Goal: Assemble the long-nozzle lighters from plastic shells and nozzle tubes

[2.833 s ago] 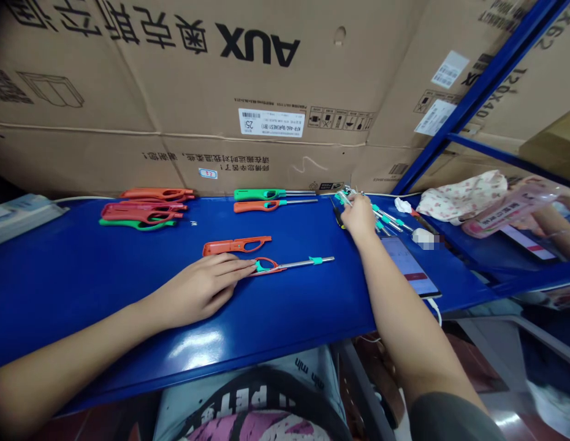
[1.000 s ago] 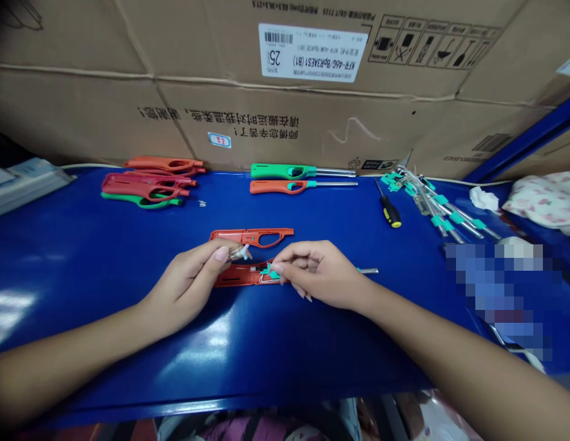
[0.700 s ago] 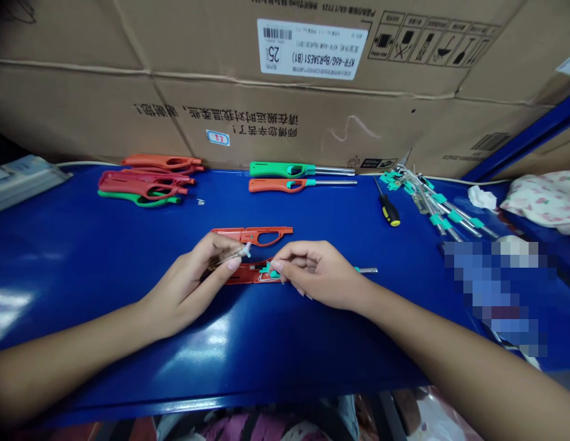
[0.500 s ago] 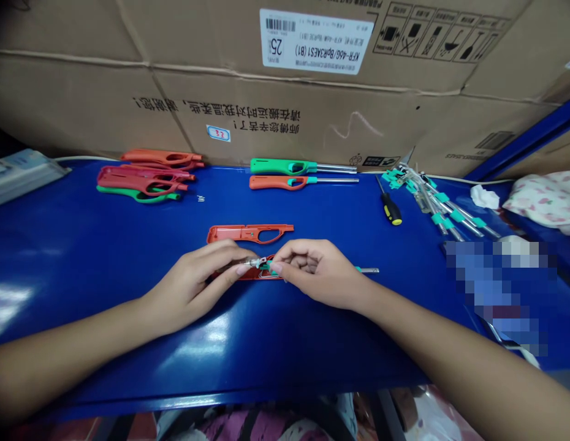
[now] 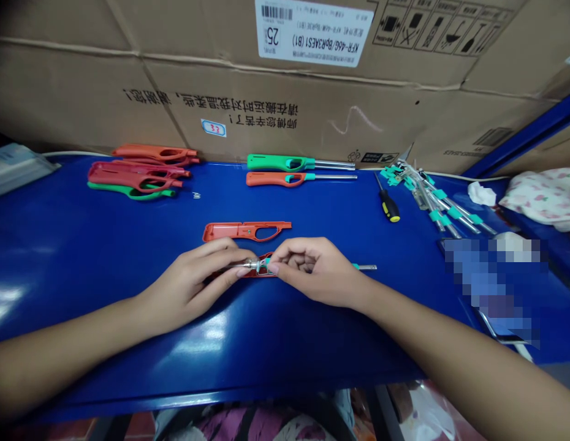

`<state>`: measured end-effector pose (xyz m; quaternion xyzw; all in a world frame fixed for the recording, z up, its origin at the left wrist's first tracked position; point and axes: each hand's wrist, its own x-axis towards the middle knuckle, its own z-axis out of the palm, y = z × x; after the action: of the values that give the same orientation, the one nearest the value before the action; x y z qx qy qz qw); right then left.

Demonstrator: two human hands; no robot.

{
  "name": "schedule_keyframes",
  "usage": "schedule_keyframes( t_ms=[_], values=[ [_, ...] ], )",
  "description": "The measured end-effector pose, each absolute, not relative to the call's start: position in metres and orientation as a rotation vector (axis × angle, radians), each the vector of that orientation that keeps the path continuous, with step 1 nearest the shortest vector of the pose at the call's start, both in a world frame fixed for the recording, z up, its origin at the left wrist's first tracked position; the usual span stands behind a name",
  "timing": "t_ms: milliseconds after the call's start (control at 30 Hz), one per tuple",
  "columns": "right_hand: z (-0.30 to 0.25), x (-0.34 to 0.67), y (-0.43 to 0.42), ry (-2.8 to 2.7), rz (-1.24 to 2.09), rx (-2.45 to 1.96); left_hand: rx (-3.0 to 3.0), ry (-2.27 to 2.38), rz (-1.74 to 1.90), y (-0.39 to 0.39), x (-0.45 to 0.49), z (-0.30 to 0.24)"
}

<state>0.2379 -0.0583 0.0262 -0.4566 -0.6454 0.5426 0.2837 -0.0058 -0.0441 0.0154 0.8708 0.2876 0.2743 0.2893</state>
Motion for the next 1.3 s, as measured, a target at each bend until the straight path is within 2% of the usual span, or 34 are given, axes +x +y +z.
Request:
schedule_keyframes(
  t_ms=[500, 1300],
  values=[
    [0.0223, 0.237, -0.0573, -1.878, 1.293, -1.16, 2.301, 0.735, 0.743, -0.0428, -0.0049, 0.014],
    [0.0206, 0.2377, -0.0582, -1.85, 1.289, -1.19, 2.293, 0.696, 0.759, -0.0442, -0.0052, 0.0097]
  ],
)
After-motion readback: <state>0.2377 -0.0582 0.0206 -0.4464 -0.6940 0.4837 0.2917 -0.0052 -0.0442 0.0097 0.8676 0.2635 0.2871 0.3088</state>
